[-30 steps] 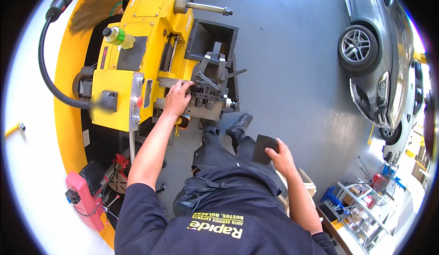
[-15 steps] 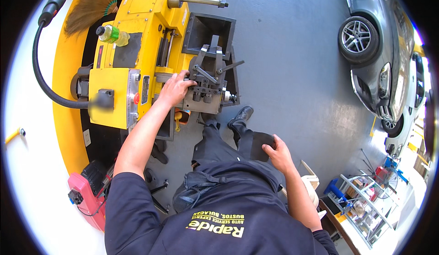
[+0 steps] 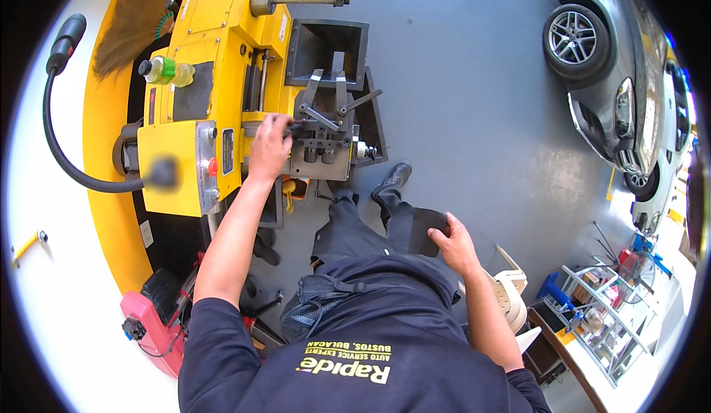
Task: The person cleans brake components using a yellow brake lathe. They remove a brake pad, wipe the machine's clamping area with a cloth, apply a liquid from a green bottle to the pad, and then scrub the pad against the lathe's grinding surface. The person also wipes the machine and handles a brake caliper.
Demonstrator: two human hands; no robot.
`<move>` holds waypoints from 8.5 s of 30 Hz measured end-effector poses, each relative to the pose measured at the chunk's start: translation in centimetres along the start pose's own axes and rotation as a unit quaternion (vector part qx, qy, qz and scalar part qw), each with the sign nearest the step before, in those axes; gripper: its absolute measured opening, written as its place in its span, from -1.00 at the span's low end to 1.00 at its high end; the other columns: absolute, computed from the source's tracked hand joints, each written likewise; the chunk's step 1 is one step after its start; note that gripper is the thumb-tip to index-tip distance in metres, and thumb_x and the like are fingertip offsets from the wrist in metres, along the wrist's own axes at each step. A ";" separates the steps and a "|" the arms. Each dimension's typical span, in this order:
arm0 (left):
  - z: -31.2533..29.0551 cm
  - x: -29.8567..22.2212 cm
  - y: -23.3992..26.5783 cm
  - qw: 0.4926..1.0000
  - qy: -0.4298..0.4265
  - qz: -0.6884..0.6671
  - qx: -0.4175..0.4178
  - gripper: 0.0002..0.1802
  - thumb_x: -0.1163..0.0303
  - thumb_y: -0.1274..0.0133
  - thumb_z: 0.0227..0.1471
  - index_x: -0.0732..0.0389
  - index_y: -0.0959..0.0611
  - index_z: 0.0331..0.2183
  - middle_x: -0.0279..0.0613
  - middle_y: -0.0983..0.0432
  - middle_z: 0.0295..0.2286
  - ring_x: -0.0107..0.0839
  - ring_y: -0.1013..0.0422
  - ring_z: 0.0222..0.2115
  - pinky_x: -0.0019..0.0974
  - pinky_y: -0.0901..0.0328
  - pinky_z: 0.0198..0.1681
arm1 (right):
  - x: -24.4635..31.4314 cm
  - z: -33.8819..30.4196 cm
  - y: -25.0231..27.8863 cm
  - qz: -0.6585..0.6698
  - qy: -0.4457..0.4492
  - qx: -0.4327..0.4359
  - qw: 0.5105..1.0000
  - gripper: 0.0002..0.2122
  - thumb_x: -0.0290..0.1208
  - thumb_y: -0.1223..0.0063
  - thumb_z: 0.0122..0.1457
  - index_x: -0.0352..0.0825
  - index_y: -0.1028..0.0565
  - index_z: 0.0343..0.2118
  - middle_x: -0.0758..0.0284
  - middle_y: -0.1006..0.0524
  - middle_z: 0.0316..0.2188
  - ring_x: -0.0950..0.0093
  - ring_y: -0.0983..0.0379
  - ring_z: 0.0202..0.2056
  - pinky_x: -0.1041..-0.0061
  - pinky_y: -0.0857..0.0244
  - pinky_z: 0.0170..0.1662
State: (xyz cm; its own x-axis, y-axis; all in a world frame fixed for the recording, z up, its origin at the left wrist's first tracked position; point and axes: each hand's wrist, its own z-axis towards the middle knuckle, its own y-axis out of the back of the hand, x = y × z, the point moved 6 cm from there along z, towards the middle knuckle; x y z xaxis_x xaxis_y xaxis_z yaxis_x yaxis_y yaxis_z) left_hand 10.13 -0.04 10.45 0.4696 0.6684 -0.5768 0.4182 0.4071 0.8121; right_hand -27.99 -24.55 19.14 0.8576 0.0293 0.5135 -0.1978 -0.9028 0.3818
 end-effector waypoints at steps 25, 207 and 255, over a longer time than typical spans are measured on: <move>-0.1 1.1 -3.4 0.961 0.124 0.130 0.211 -0.47 0.49 0.04 0.11 -0.17 -0.72 0.05 0.04 -0.36 0.18 0.12 -0.41 0.12 0.11 -0.36 0.18 | 4.4 0.7 -2.7 0.031 0.099 -0.013 0.995 -0.69 -0.35 -0.19 0.23 -0.53 -0.43 -0.18 0.13 -0.58 -0.37 0.45 -0.46 -0.34 0.35 -0.39 -0.18; -13.9 14.4 -11.7 0.562 0.031 -0.824 -0.065 -0.40 0.46 -0.31 0.02 0.31 -0.53 0.10 -0.09 -0.60 -0.11 -0.28 -0.59 -0.14 -0.19 -0.52 -0.01 | 50.2 18.2 -31.9 0.101 0.684 -0.001 0.723 -0.25 -0.08 -0.50 0.01 -0.39 -0.40 0.19 0.19 -0.58 -0.06 0.40 -0.56 -0.05 0.43 -0.46 -0.05; -22.1 -2.1 -15.4 0.669 0.030 -0.725 0.164 -0.43 0.45 -0.28 0.06 0.38 -0.54 0.10 -0.13 -0.63 -0.16 -0.43 -0.58 -0.25 -0.34 -0.50 -0.12 | 7.3 -3.2 -16.1 -0.605 0.534 -0.189 0.560 -0.44 -0.39 -0.36 -0.06 -0.03 -0.58 0.11 0.30 -0.50 -0.14 0.31 -0.47 0.01 0.14 -0.25 0.08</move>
State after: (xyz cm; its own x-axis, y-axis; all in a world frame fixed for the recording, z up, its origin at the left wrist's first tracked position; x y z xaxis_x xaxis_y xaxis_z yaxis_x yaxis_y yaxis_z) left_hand -14.51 6.03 1.12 -0.6418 -0.2528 -0.7240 0.5519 0.5033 -0.6649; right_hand -20.04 -8.41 19.21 -0.2601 0.9431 -0.2072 -0.0375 0.2045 0.9781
